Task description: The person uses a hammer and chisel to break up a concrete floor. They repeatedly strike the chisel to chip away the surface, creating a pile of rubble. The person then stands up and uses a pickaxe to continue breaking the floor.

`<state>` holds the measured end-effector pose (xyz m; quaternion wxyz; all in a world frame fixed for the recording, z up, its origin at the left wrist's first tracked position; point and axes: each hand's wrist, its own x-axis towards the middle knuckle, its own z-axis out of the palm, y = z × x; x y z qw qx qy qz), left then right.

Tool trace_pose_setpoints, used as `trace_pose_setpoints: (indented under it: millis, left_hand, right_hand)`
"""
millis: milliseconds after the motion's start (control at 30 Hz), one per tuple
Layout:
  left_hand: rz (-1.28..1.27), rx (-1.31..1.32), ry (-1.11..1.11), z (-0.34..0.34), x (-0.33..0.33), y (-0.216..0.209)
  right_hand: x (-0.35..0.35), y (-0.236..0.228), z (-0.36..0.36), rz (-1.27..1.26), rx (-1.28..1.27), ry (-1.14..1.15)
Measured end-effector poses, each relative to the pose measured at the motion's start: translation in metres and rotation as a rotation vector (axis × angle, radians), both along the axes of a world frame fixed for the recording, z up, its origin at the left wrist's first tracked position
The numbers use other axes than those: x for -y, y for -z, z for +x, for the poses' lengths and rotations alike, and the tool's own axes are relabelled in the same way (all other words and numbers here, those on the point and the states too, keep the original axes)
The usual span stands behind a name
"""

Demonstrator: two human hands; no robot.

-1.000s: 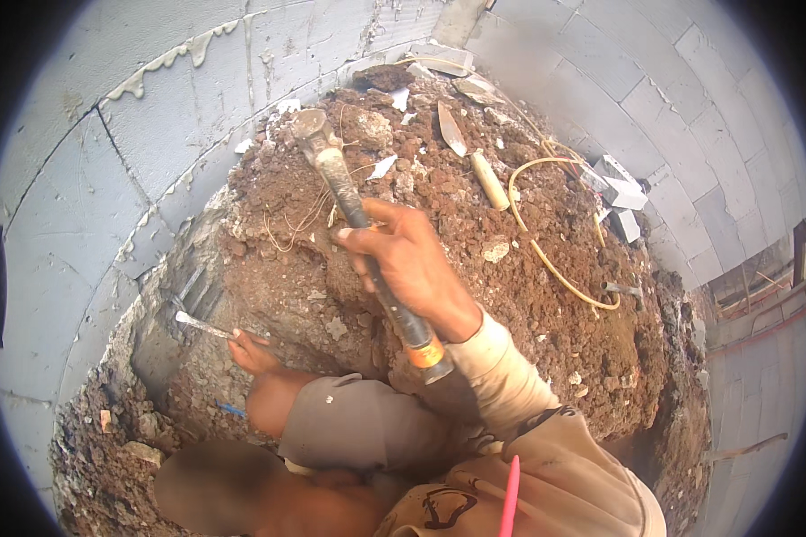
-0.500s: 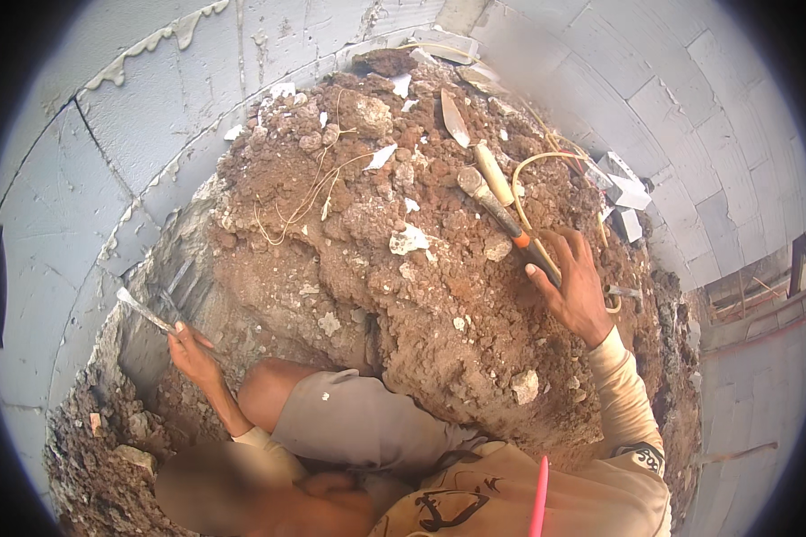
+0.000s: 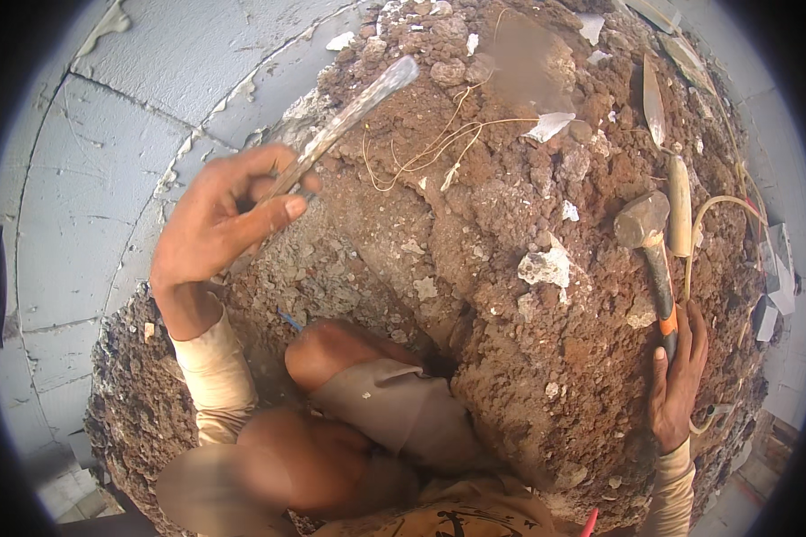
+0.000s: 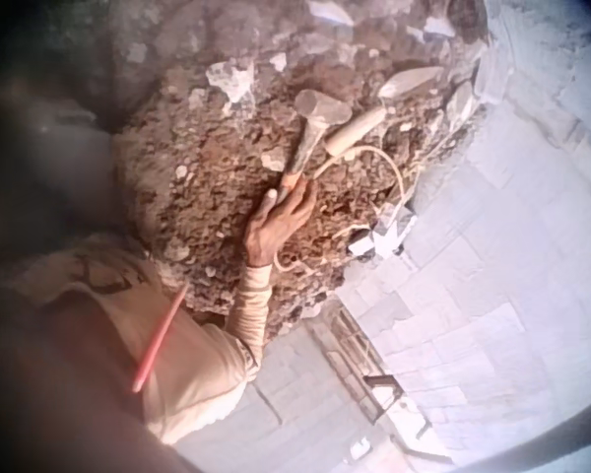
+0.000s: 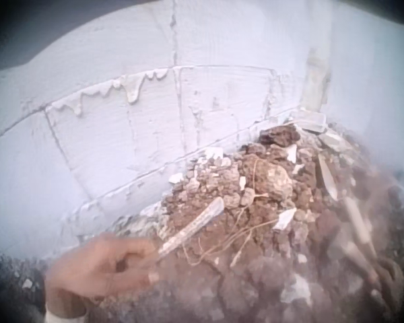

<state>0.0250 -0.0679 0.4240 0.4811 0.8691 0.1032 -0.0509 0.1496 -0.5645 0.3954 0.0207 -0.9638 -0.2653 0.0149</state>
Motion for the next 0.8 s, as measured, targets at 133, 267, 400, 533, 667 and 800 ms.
trace_pose_setpoints:
  millis: [133, 267, 400, 533, 667, 800]
  left_hand:
    - [0.339, 0.259, 0.168, 0.084, 0.021, -0.016]
    - [0.416, 0.408, 0.294, 0.154, 0.047, 0.003]
    - [0.353, 0.091, 0.404, 0.197, 0.088, 0.005]
    - [0.311, 0.292, 0.296, 0.208, 0.125, 0.023]
    - [0.276, 0.287, 0.126, 0.205, 0.133, 0.029]
    - [0.082, 0.228, -0.051, 0.175, 0.112, 0.002]
  right_hand:
    - [-0.002, 0.004, 0.006, -0.025, 0.018, -0.026]
    - [-0.002, -0.003, 0.016, -0.036, -0.064, -0.030]
    - [0.004, -0.001, 0.022, -0.030, -0.108, -0.035]
    - [0.014, 0.008, 0.022, -0.046, -0.095, -0.032]
    - [0.007, 0.003, 0.025, -0.045, -0.136, -0.042]
    - [0.004, -0.003, 0.028, -0.079, -0.178, -0.050]
